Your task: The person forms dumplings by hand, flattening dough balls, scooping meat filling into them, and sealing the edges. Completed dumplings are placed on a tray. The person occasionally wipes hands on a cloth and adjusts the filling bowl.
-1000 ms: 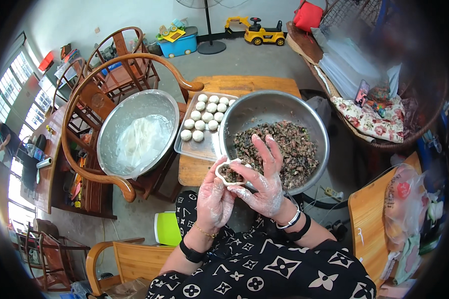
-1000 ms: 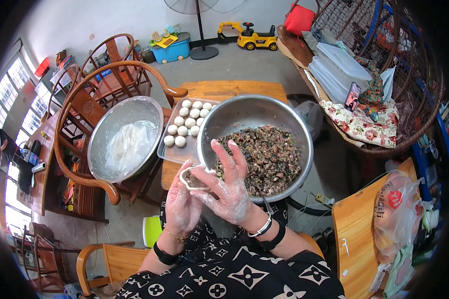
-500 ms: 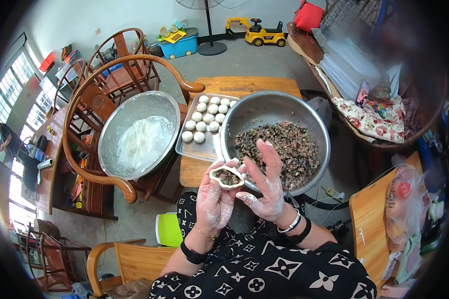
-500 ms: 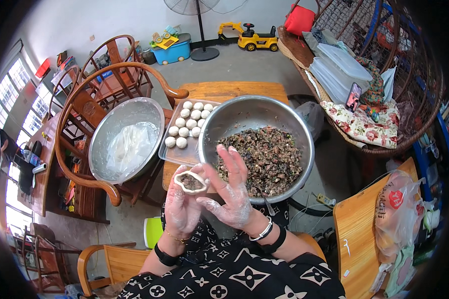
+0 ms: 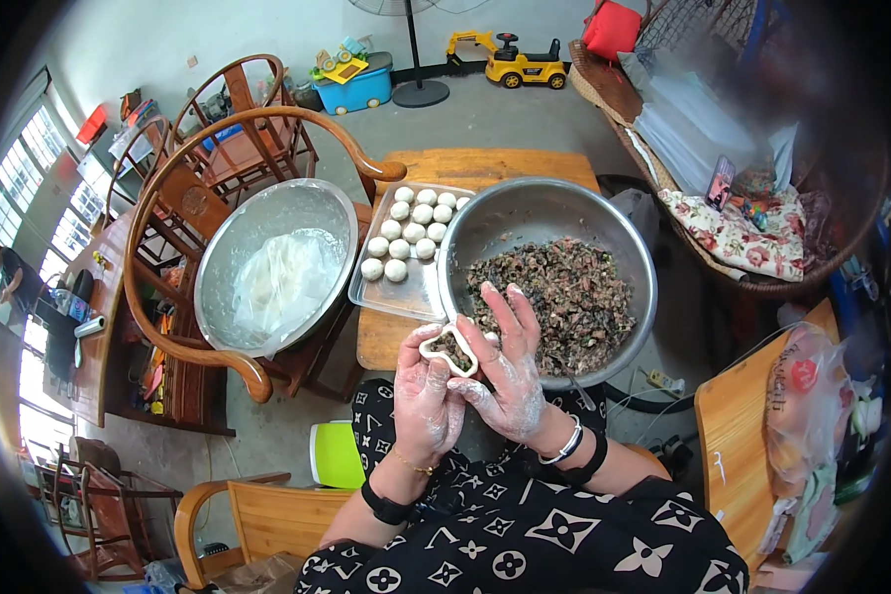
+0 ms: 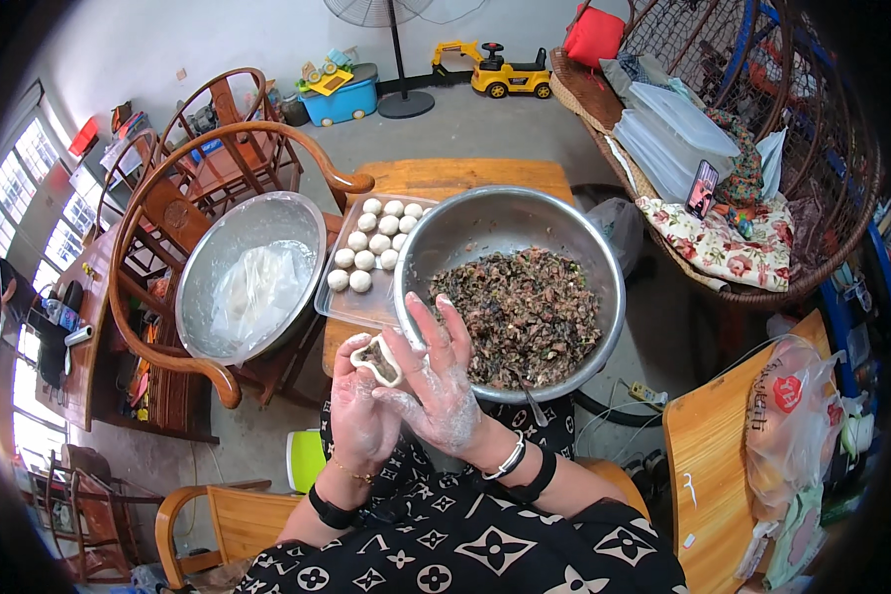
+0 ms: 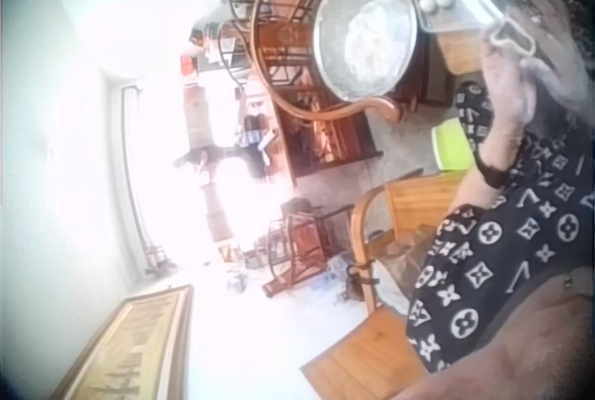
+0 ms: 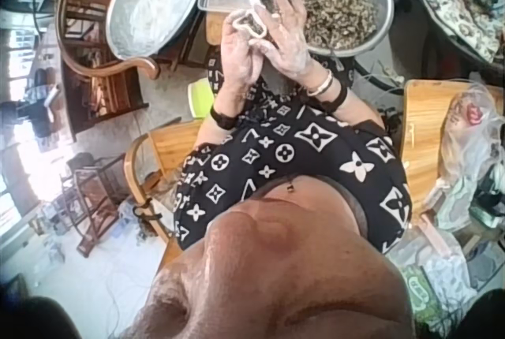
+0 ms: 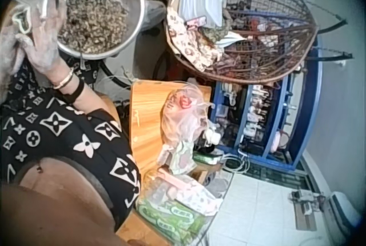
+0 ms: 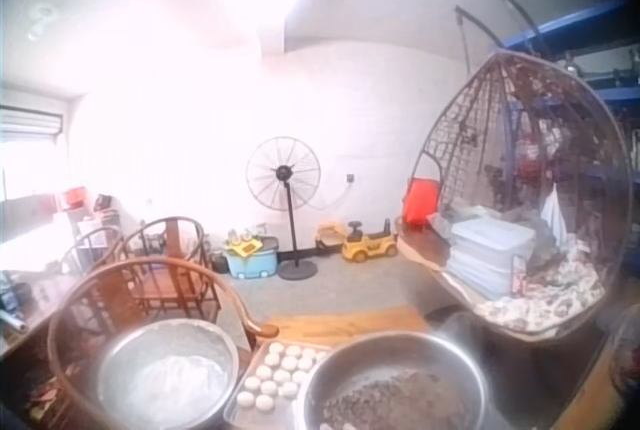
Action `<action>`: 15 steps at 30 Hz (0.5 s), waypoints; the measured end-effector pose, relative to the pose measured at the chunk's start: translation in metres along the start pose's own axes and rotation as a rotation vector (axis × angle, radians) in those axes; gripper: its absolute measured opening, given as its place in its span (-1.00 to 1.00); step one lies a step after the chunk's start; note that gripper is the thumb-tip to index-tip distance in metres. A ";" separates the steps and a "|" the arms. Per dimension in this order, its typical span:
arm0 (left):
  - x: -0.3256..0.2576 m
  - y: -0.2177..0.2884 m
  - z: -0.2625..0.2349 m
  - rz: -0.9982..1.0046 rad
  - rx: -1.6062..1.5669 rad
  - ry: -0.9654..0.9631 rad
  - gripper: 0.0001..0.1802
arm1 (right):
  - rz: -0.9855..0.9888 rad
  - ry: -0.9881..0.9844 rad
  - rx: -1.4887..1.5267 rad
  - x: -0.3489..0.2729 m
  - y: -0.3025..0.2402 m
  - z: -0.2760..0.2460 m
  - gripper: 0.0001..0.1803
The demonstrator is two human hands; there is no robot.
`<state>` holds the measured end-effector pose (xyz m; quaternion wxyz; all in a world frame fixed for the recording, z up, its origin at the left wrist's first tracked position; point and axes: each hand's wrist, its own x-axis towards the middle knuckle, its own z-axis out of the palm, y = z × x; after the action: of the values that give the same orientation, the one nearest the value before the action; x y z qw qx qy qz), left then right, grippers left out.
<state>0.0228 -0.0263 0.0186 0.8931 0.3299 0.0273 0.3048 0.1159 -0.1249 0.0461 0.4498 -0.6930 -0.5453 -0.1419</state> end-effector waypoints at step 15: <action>-0.001 0.008 0.017 -0.033 -0.023 -0.057 -0.39 | 0.033 0.003 -0.046 0.008 0.007 -0.006 -0.50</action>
<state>0.0219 -0.0320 0.0366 0.9021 0.3278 0.0037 0.2808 0.1272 -0.1241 0.0517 0.4369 -0.7119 -0.5296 -0.1479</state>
